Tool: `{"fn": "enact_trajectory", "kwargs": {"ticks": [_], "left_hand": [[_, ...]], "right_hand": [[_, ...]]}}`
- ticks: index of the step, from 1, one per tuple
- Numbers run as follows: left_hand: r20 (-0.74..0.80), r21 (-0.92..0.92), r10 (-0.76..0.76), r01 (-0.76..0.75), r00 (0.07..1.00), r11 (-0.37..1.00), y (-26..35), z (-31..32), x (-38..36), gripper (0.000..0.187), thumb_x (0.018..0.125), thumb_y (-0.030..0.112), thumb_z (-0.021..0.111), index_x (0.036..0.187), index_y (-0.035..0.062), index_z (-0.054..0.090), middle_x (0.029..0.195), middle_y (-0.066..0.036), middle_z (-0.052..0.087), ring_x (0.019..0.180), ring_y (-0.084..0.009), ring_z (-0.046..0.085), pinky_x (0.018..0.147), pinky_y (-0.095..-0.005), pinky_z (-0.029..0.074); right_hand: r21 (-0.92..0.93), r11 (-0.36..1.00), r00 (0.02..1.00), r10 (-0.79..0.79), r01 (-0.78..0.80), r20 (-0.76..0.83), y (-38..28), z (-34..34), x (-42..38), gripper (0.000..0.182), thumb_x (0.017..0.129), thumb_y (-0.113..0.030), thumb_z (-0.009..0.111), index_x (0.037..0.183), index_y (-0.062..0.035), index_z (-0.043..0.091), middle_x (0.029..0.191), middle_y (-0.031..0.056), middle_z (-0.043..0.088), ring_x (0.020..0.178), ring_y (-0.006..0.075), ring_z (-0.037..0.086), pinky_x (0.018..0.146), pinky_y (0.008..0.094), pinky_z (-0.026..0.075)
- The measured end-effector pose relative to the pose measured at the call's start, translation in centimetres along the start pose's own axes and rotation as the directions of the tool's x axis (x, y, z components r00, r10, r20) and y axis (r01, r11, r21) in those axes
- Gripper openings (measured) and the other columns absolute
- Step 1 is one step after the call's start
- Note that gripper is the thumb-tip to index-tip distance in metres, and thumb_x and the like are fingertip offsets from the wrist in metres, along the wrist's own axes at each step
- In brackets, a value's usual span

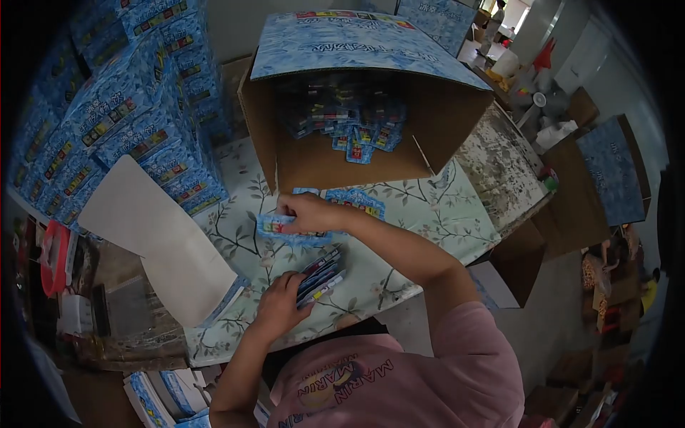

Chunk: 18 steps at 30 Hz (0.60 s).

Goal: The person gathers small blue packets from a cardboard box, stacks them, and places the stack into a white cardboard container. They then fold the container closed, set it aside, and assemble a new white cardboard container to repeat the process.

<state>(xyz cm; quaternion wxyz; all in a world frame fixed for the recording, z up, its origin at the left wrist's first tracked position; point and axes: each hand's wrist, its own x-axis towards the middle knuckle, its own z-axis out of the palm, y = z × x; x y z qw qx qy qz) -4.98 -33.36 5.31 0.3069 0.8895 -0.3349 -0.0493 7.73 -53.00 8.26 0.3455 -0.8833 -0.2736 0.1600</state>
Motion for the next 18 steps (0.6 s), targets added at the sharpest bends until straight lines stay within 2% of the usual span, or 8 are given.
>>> {"fn": "enact_trajectory", "kwargs": {"ticks": [1, 2, 5, 9, 10, 12, 13, 18], "left_hand": [[0.022, -0.012, 0.001, -0.001, 1.0, 1.0, 0.0, -0.1, 0.1, 0.058, 0.067, 0.019, 0.074, 0.118, 0.0056, 0.047, 0.111, -0.015, 0.053, 0.099, -0.035, 0.056, 0.083, -0.0419, 0.048], [0.016, -0.014, 0.004, -0.004, 1.0, 1.0, -0.1, -0.1, 0.3, 0.058, 0.067, 0.019, 0.074, 0.118, 0.0056, 0.047, 0.111, -0.015, 0.053, 0.099, -0.035, 0.056, 0.083, -0.0419, 0.048], [0.054, -0.018, 0.013, -0.012, 0.998, 1.0, -0.3, -0.3, 0.2, 0.059, 0.067, 0.017, 0.073, 0.119, 0.0057, 0.047, 0.113, -0.016, 0.052, 0.099, -0.0354, 0.055, 0.083, -0.0421, 0.047], [0.086, -0.016, 0.056, -0.055, 0.995, 0.998, -0.5, -1.2, 0.1, 0.06, 0.067, 0.015, 0.072, 0.121, 0.0071, 0.046, 0.114, -0.016, 0.052, 0.1, -0.0352, 0.055, 0.085, -0.0421, 0.047], [0.085, -0.013, 0.053, -0.052, 0.995, 0.999, -0.5, -1.3, -0.1, 0.06, 0.067, 0.015, 0.071, 0.121, 0.0076, 0.047, 0.114, -0.015, 0.052, 0.101, -0.035, 0.054, 0.086, -0.0422, 0.046], [0.068, -0.01, 0.064, -0.063, 0.996, 0.998, -0.7, -1.4, -0.4, 0.06, 0.067, 0.015, 0.072, 0.122, 0.0081, 0.047, 0.114, -0.015, 0.052, 0.102, -0.0346, 0.054, 0.086, -0.0421, 0.046], [0.055, -0.007, 0.072, -0.072, 0.996, 0.997, -0.7, -1.4, -0.5, 0.061, 0.067, 0.015, 0.072, 0.122, 0.0085, 0.047, 0.115, -0.015, 0.051, 0.102, -0.0342, 0.054, 0.087, -0.042, 0.046], [-0.098, 0.043, 0.05, -0.046, 0.994, 0.998, -0.5, -0.7, -1.6, 0.065, 0.066, 0.014, 0.074, 0.124, 0.0074, 0.047, 0.117, -0.015, 0.051, 0.105, -0.0355, 0.052, 0.087, -0.042, 0.046]], "right_hand": [[0.488, 0.872, 0.991, 0.047, 0.019, -0.124, -0.2, -0.3, -0.6, 0.04, 0.075, -0.012, 0.073, 0.108, -0.0009, 0.053, 0.091, 0.0085, 0.063, 0.089, 0.0175, 0.06, 0.076, 0.033, 0.048], [0.61, 0.754, 0.948, -0.051, 0.243, -0.315, 0.0, 0.2, -1.0, 0.037, 0.08, -0.002, 0.068, 0.112, -0.0031, 0.05, 0.094, 0.0048, 0.062, 0.09, 0.0107, 0.057, 0.076, 0.0272, 0.048], [0.79, 0.598, 0.956, 0.13, 0.135, -0.262, 1.4, 1.8, -3.1, 0.038, 0.081, -0.001, 0.066, 0.115, -0.0038, 0.05, 0.102, 0.0046, 0.062, 0.092, 0.0115, 0.058, 0.078, 0.0264, 0.048], [0.763, 0.63, 0.959, 0.279, -0.147, -0.046, 4.7, 3.1, -7.1, 0.047, 0.081, -0.013, 0.069, 0.123, -0.002, 0.05, 0.107, 0.006, 0.062, 0.095, 0.0122, 0.058, 0.081, 0.027, 0.047], [0.759, 0.635, 0.96, 0.277, -0.145, -0.049, 4.7, 2.5, -8.0, 0.047, 0.081, -0.013, 0.069, 0.123, -0.002, 0.05, 0.107, 0.006, 0.062, 0.095, 0.0122, 0.058, 0.081, 0.027, 0.047], [0.4, 0.903, 0.986, 0.167, -0.156, 0.008, 4.4, 1.5, -9.7, 0.044, 0.082, -0.021, 0.069, 0.118, -0.0013, 0.054, 0.105, 0.006, 0.063, 0.092, 0.0128, 0.059, 0.081, 0.0278, 0.047], [0.404, 0.897, 0.984, 0.169, -0.177, 0.057, 5.0, 1.7, -9.8, 0.049, 0.081, -0.034, 0.069, 0.117, -0.0019, 0.058, 0.104, 0.0107, 0.064, 0.09, 0.0171, 0.061, 0.077, 0.0307, 0.047], [0.302, 0.938, 0.985, 0.174, -0.172, 0.018, 3.6, 2.2, -9.8, 0.04, 0.086, -0.032, 0.066, 0.112, -0.003, 0.059, 0.099, 0.0069, 0.064, 0.091, 0.0141, 0.059, 0.079, 0.0284, 0.047]]}}
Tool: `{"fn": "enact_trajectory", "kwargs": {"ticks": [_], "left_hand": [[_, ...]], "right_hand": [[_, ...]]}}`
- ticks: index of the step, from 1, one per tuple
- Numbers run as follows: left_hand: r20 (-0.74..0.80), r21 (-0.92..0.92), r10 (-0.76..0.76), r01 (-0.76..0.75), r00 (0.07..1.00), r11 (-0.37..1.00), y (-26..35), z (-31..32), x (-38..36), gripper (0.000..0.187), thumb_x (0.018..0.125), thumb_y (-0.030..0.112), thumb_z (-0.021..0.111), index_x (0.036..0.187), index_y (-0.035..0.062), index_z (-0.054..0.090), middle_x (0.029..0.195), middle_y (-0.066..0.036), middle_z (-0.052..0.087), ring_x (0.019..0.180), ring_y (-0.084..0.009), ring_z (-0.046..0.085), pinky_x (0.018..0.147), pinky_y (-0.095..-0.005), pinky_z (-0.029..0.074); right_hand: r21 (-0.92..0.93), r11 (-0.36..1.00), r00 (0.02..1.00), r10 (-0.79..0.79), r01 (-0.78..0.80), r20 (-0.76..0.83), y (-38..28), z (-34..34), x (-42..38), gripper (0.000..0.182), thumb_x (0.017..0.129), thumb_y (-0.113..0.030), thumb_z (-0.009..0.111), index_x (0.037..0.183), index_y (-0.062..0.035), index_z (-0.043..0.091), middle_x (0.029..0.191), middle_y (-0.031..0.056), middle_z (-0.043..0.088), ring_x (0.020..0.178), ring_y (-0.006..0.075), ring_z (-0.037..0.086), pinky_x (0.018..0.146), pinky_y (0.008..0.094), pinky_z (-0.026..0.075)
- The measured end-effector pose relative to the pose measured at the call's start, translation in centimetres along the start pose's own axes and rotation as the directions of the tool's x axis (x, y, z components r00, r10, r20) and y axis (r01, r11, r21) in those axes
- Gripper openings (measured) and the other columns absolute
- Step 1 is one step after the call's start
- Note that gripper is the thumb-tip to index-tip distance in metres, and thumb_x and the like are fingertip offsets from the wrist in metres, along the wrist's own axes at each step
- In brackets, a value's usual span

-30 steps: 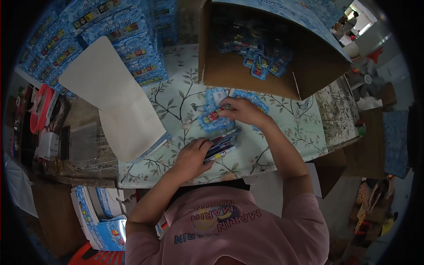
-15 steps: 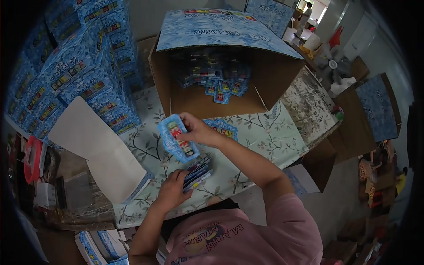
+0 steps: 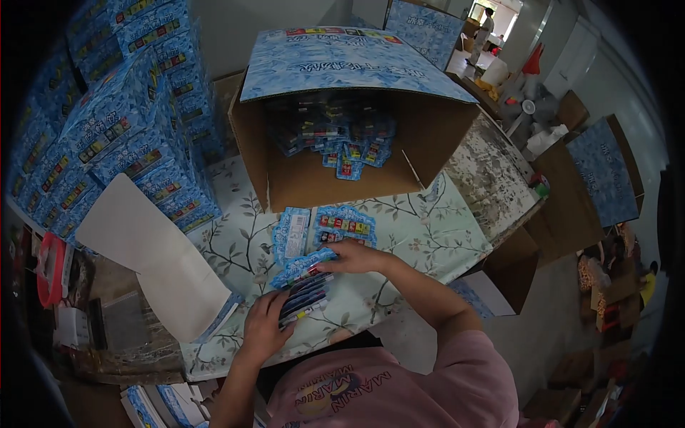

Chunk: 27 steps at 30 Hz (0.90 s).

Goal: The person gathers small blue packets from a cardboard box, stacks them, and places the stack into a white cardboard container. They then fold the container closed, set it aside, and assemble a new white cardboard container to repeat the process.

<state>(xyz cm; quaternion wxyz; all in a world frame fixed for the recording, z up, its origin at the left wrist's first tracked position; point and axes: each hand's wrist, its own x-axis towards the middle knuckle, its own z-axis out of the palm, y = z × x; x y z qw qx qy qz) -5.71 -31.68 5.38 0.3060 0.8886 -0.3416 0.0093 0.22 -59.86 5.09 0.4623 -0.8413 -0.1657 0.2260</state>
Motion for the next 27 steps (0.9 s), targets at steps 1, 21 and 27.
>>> {"fn": "enact_trajectory", "kwargs": {"ticks": [1, 21, 27], "left_hand": [[-0.093, 0.043, 0.006, -0.002, 0.996, 0.999, 0.0, 0.1, -0.4, 0.066, 0.065, 0.014, 0.075, 0.125, 0.0069, 0.047, 0.119, -0.016, 0.05, 0.106, -0.0361, 0.052, 0.088, -0.0418, 0.045], [-0.271, -0.362, -0.313, 0.205, 0.91, 0.909, -1.0, 5.0, -0.1, 0.107, 0.061, 0.019, 0.084, 0.142, 0.001, 0.017, 0.141, -0.027, 0.024, 0.13, -0.041, 0.031, 0.105, -0.0427, 0.032], [-0.93, 0.036, -0.065, 0.268, 0.361, 0.963, -1.2, -3.2, -5.9, 0.067, 0.079, 0.005, 0.065, 0.137, -0.0004, 0.033, 0.137, -0.023, 0.04, 0.126, -0.0314, 0.042, 0.104, -0.0368, 0.032]], "right_hand": [[0.013, 0.999, 0.999, -0.032, 0.032, -0.038, -0.1, 0.4, 0.1, 0.04, 0.087, -0.034, 0.064, 0.112, -0.003, 0.059, 0.098, 0.0075, 0.064, 0.092, 0.0148, 0.059, 0.079, 0.0288, 0.047], [-0.579, 0.802, 0.987, -0.162, 0.144, 0.022, -3.3, 4.5, -1.9, 0.076, 0.064, -0.028, 0.079, 0.124, -0.0016, 0.041, 0.102, 0.0222, 0.055, 0.095, 0.039, 0.056, 0.082, 0.0418, 0.046], [-0.304, 0.952, 0.988, -0.017, -0.031, -0.155, -8.6, 4.0, -0.7, 0.08, 0.064, -0.024, 0.081, 0.128, -0.001, 0.039, 0.114, 0.0191, 0.056, 0.104, 0.0285, 0.058, 0.089, 0.0361, 0.046]]}}
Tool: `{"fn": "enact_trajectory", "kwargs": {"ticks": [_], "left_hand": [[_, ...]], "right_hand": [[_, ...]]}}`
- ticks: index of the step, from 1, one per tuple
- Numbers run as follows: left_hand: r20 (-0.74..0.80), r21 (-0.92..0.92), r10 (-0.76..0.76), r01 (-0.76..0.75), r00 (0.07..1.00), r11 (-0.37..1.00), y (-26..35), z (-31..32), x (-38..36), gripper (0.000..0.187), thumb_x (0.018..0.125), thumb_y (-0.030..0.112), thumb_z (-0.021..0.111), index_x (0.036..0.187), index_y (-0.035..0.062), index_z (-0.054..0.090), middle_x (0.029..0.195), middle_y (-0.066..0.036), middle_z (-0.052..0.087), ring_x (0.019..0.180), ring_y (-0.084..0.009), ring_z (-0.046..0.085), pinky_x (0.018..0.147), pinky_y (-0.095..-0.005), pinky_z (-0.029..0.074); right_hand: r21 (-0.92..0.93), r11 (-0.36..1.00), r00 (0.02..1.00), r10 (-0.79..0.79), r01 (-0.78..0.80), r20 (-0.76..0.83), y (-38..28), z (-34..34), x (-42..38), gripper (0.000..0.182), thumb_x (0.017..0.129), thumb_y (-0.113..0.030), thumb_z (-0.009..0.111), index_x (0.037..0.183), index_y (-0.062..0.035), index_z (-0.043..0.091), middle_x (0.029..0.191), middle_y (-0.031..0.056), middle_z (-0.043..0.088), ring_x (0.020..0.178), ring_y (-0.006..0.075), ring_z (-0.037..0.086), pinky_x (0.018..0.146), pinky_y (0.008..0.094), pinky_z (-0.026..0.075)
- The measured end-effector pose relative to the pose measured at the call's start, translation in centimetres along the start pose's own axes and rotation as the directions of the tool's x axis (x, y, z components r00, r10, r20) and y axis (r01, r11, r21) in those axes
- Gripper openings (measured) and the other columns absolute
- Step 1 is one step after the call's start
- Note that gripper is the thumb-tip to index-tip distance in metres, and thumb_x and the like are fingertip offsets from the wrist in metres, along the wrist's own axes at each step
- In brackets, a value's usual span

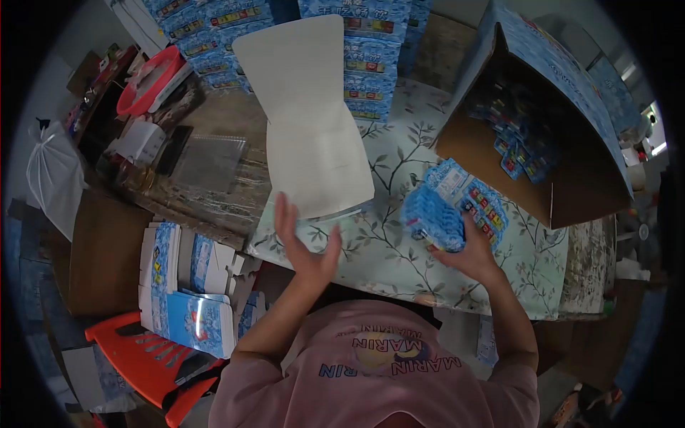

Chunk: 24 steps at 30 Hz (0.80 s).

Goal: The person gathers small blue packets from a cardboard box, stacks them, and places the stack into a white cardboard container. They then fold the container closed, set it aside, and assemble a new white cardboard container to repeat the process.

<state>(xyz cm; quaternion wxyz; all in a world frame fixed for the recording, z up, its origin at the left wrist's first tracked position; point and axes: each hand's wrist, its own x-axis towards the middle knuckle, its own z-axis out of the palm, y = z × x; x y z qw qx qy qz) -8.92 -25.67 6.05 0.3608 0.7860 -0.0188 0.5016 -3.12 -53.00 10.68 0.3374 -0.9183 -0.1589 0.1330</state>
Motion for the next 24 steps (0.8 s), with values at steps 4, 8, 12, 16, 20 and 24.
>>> {"fn": "enact_trajectory", "kwargs": {"ticks": [4, 8, 12, 16, 20, 24], "left_hand": [[0.05, -0.072, -0.552, 0.555, 0.832, 0.829, -4.9, -0.9, -0.6, 0.056, 0.086, 0.005, 0.054, 0.137, -0.003, 0.034, 0.135, -0.019, 0.045, 0.123, -0.0252, 0.045, 0.102, -0.0321, 0.033], [0.325, -0.397, -0.678, 0.746, 0.659, 0.535, -6.9, -0.5, 0.2, 0.049, 0.094, 0.011, 0.041, 0.14, -0.0049, 0.029, 0.135, -0.017, 0.044, 0.122, -0.0199, 0.043, 0.102, -0.0292, 0.031], [0.277, -0.477, -0.745, 0.76, 0.607, 0.442, -7.6, -0.2, 0.7, 0.048, 0.099, 0.02, 0.037, 0.14, -0.0046, 0.03, 0.134, -0.016, 0.044, 0.12, -0.0187, 0.044, 0.101, -0.028, 0.032], [0.284, -0.475, -0.75, 0.767, 0.597, 0.431, -6.0, 0.2, 0.5, 0.05, 0.1, 0.027, 0.038, 0.138, -0.0053, 0.031, 0.134, -0.015, 0.044, 0.12, -0.018, 0.044, 0.101, -0.0272, 0.032], [0.318, -0.511, -0.695, 0.734, 0.644, 0.447, -6.7, 0.2, -0.1, 0.05, 0.1, 0.027, 0.039, 0.138, -0.0055, 0.031, 0.134, -0.015, 0.044, 0.12, -0.0176, 0.043, 0.101, -0.027, 0.032], [0.293, -0.496, -0.721, 0.745, 0.627, 0.447, -6.6, 0.7, 0.3, 0.051, 0.1, 0.027, 0.041, 0.138, -0.0057, 0.032, 0.133, -0.016, 0.045, 0.119, -0.0183, 0.043, 0.101, -0.0274, 0.032]], "right_hand": [[0.455, 0.853, 0.963, -0.189, 0.257, -0.19, -5.6, 0.6, 5.0, 0.08, 0.063, -0.013, 0.083, 0.128, -0.0016, 0.037, 0.114, 0.0124, 0.057, 0.104, 0.0189, 0.056, 0.089, 0.0328, 0.046], [0.267, 0.893, 0.932, -0.336, 0.362, -0.137, -12.9, 3.3, 11.3, 0.076, 0.065, -0.026, 0.081, 0.123, -0.0012, 0.039, 0.11, 0.0172, 0.059, 0.101, 0.0274, 0.06, 0.086, 0.0361, 0.048], [-0.242, 0.871, 0.901, -0.387, 0.427, 0.197, -13.0, 6.9, 15.5, 0.075, 0.067, -0.036, 0.079, 0.121, -0.0015, 0.041, 0.109, 0.0194, 0.059, 0.099, 0.0343, 0.059, 0.085, 0.0387, 0.047], [-0.437, 0.789, 0.831, -0.161, 0.433, 0.532, -12.0, 8.7, 16.5, 0.084, 0.066, -0.045, 0.077, 0.126, -0.0002, 0.038, 0.114, 0.0219, 0.056, 0.101, 0.0371, 0.058, 0.086, 0.0396, 0.047], [-0.241, 0.87, 0.746, -0.192, 0.429, 0.637, -11.7, 8.3, 19.2, 0.094, 0.072, -0.059, 0.067, 0.136, 0.0006, 0.032, 0.125, 0.0264, 0.049, 0.11, 0.0377, 0.054, 0.092, 0.0374, 0.044], [-0.08, 0.953, 0.775, -0.188, 0.294, 0.604, -12.5, 12.0, 22.6, 0.083, 0.083, -0.064, 0.05, 0.132, 0.0021, 0.042, 0.128, 0.0257, 0.049, 0.116, 0.0364, 0.051, 0.096, 0.0371, 0.042]]}}
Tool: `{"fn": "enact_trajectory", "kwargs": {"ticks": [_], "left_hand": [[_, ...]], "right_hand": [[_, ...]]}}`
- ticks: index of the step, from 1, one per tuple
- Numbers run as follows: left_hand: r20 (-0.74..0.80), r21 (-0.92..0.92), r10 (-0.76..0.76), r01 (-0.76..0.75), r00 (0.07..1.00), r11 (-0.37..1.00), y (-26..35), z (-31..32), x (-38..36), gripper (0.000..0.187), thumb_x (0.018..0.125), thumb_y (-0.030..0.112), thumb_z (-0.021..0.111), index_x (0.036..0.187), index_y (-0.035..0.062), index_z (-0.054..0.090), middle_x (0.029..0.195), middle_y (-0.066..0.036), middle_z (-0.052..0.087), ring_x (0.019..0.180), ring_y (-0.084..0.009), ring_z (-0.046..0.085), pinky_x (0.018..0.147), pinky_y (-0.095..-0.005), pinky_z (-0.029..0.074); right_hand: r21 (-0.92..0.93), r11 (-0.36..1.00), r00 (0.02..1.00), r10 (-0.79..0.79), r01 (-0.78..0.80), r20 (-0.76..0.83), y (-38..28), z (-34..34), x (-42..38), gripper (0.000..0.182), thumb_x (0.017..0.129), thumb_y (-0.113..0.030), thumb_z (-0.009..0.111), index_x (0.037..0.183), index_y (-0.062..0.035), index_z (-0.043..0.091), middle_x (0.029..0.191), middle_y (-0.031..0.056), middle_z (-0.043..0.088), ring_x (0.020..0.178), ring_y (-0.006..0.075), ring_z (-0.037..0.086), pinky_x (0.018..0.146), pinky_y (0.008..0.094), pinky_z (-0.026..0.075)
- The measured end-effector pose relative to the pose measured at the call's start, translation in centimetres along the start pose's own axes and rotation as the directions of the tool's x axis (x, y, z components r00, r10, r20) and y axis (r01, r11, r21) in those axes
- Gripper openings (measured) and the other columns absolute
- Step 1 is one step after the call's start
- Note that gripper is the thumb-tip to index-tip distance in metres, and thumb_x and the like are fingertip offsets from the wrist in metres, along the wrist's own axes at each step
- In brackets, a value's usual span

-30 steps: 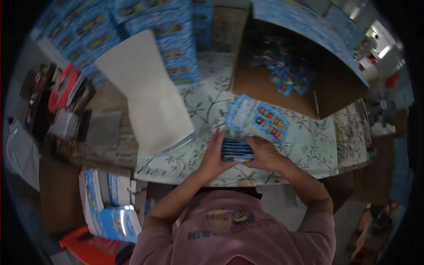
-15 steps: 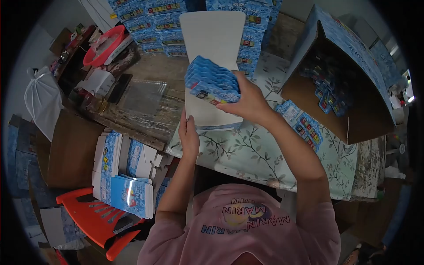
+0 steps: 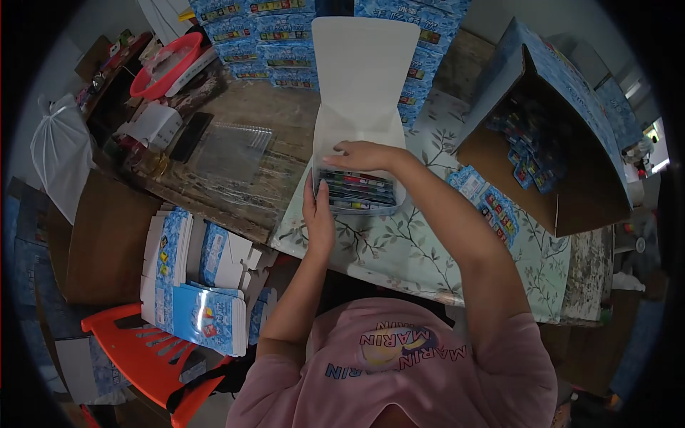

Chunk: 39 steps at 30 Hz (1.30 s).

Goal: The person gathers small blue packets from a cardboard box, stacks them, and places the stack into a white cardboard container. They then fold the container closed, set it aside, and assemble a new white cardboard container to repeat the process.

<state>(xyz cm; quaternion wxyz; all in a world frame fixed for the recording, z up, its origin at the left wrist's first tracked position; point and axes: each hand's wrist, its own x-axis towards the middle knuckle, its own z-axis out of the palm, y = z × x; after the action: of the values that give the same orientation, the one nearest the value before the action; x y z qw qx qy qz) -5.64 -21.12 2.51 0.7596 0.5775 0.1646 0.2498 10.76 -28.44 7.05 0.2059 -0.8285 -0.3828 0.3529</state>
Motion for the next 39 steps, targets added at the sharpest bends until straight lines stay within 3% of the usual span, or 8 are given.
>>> {"fn": "enact_trajectory", "kwargs": {"ticks": [7, 12, 17, 20, 25, 32, 34, 39], "left_hand": [[-0.104, 0.327, 0.068, -0.031, 0.992, 0.945, -3.4, -1.5, 0.7, 0.056, 0.098, 0.034, 0.041, 0.136, -0.0071, 0.035, 0.138, -0.021, 0.039, 0.124, -0.0281, 0.042, 0.104, -0.034, 0.03], [-0.253, 0.269, 0.007, 0.064, 0.968, 0.961, -1.5, 0.5, 0.8, 0.058, 0.098, 0.038, 0.036, 0.137, -0.0049, 0.034, 0.142, -0.022, 0.034, 0.13, -0.0314, 0.035, 0.107, -0.0367, 0.027], [-0.338, 0.193, 0.016, 0.053, 0.941, 0.98, -0.4, 1.0, 2.5, 0.055, 0.098, 0.034, 0.037, 0.138, -0.004, 0.034, 0.143, -0.022, 0.033, 0.132, -0.0308, 0.032, 0.108, -0.0377, 0.026], [-0.27, 0.379, 0.548, -0.436, 0.792, 0.816, -0.1, 2.8, 2.0, 0.048, 0.097, 0.023, 0.043, 0.136, -0.0046, 0.037, 0.143, -0.021, 0.033, 0.131, -0.0331, 0.034, 0.108, -0.0404, 0.027], [0.757, 0.291, 0.338, -0.751, 0.559, 0.593, -3.0, 7.4, -2.7, 0.039, 0.086, 0.011, 0.056, 0.123, -0.0009, 0.049, 0.133, -0.023, 0.043, 0.126, -0.041, 0.037, 0.105, -0.0486, 0.028], [0.841, 0.499, 0.046, -0.804, 0.54, 0.323, -6.9, 10.2, -2.6, 0.045, 0.077, 0.013, 0.062, 0.12, 0.0034, 0.052, 0.129, -0.017, 0.049, 0.12, -0.0387, 0.044, 0.102, -0.0544, 0.028], [0.833, 0.503, 0.04, -0.785, 0.552, 0.362, -6.7, 10.1, -2.6, 0.045, 0.076, 0.013, 0.063, 0.119, 0.0035, 0.053, 0.127, -0.017, 0.05, 0.12, -0.0384, 0.044, 0.102, -0.0542, 0.028], [0.824, 0.513, 0.013, -0.757, 0.566, 0.404, -6.1, 10.5, -2.7, 0.047, 0.072, 0.013, 0.063, 0.117, 0.0038, 0.053, 0.126, -0.017, 0.051, 0.12, -0.0382, 0.044, 0.103, -0.054, 0.027]], "right_hand": [[-0.134, 0.988, 0.994, -0.059, 0.071, 0.087, -1.5, 2.6, -1.2, 0.068, 0.087, -0.057, 0.044, 0.124, -0.0007, 0.052, 0.12, 0.0245, 0.055, 0.111, 0.039, 0.053, 0.094, 0.0434, 0.041], [-0.147, 0.891, 0.579, -0.397, 0.43, -0.713, 1.5, 1.0, -10.7, 0.044, 0.092, -0.034, 0.055, 0.121, -0.002, 0.052, 0.117, 0.0162, 0.055, 0.107, 0.0319, 0.055, 0.087, 0.0388, 0.045], [0.436, 0.855, 0.417, 0.301, 0.281, -0.858, 16.4, 0.2, -19.4, 0.036, 0.091, -0.026, 0.059, 0.117, -0.0029, 0.053, 0.1, 0.0095, 0.059, 0.094, 0.0204, 0.059, 0.079, 0.0319, 0.049], [0.745, 0.471, 0.329, 0.69, 0.472, -0.645, 23.9, -1.5, -20.9, 0.043, 0.088, -0.028, 0.061, 0.121, -0.0029, 0.05, 0.094, 0.008, 0.059, 0.087, 0.0195, 0.06, 0.082, 0.0335, 0.05], [0.568, -0.164, 0.39, 0.869, 0.806, -0.303, 31.5, -4.8, -17.6, 0.07, 0.081, -0.035, 0.069, 0.135, -0.0084, 0.034, 0.123, 0.015, 0.045, 0.096, 0.025, 0.053, 0.089, 0.0413, 0.048], [0.192, 0.006, 0.042, 0.969, 0.981, -0.245, 32.0, -12.4, -11.9, 0.073, 0.078, -0.036, 0.073, 0.135, -0.0107, 0.036, 0.132, 0.0144, 0.04, 0.111, 0.0251, 0.049, 0.085, 0.0386, 0.047], [-0.413, -0.152, 0.018, 0.95, 0.898, -0.311, 37.3, -13.3, -9.0, 0.076, 0.075, -0.036, 0.075, 0.136, -0.0112, 0.037, 0.137, 0.0111, 0.038, 0.12, 0.0232, 0.042, 0.089, 0.04, 0.043], [-0.088, 0.341, -0.35, 0.927, 0.936, -0.134, 44.3, -15.0, -5.6, 0.067, 0.069, -0.032, 0.082, 0.114, 0.0057, 0.049, 0.109, 0.0161, 0.061, 0.09, 0.0277, 0.059, 0.082, 0.0395, 0.048]]}}
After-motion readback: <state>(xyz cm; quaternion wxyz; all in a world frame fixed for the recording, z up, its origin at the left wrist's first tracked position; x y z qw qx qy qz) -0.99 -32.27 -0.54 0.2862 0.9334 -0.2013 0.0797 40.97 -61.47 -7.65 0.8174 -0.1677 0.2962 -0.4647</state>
